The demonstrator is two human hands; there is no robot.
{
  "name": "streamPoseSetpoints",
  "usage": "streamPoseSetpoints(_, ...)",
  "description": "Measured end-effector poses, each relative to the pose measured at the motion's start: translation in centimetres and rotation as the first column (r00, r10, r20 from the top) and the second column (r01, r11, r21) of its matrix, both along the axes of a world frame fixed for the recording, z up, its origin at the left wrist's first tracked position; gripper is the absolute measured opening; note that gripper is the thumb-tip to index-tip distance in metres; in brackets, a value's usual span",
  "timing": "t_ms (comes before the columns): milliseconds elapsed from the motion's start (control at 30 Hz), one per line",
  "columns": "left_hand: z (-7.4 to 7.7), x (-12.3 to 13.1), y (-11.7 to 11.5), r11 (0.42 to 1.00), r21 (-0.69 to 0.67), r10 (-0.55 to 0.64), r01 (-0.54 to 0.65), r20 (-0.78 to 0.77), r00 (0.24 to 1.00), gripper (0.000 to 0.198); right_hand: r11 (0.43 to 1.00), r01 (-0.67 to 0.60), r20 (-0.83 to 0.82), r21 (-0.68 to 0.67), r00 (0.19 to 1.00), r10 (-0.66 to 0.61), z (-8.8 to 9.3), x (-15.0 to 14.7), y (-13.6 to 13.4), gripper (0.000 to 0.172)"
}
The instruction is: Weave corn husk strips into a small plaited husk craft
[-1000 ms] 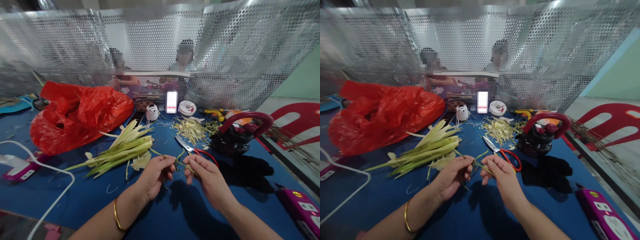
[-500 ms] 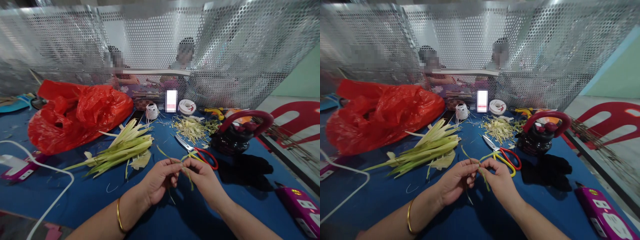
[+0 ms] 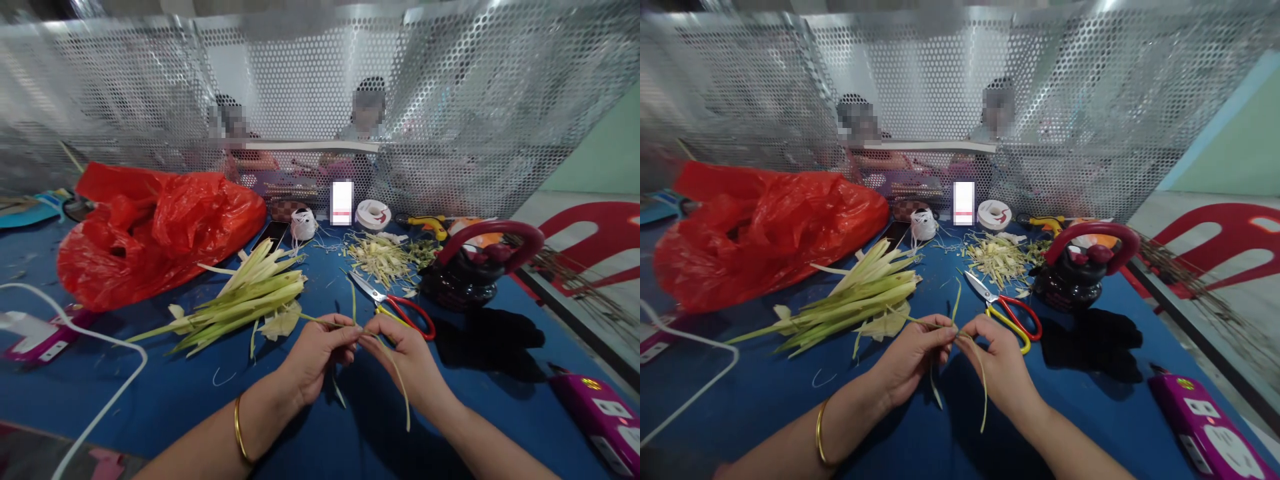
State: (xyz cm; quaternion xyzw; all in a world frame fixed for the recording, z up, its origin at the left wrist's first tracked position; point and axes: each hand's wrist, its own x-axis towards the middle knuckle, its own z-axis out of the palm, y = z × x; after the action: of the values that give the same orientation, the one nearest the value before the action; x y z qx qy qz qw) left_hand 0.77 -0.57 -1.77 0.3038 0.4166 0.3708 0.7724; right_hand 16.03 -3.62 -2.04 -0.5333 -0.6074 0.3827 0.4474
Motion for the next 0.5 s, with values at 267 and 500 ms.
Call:
streamPoseSetpoints(267,0.3,-0.6,0.5,0.997,-0.029,-0.068,0.070,0.034,0.997,0.027,0.998,0.056,-0.092,-0.022,0.994,-0.058,0.7,1.3,1.0,0.025)
streamPoseSetpoints(500,0.9,-0.1,-0.2,0.984,0.038,-0.166,0.173,-0.143,0.976,0.028,0.952,-0.055,-0.385,-0.302,0.920,-0.069,0.4,1.0,0.7,0.035)
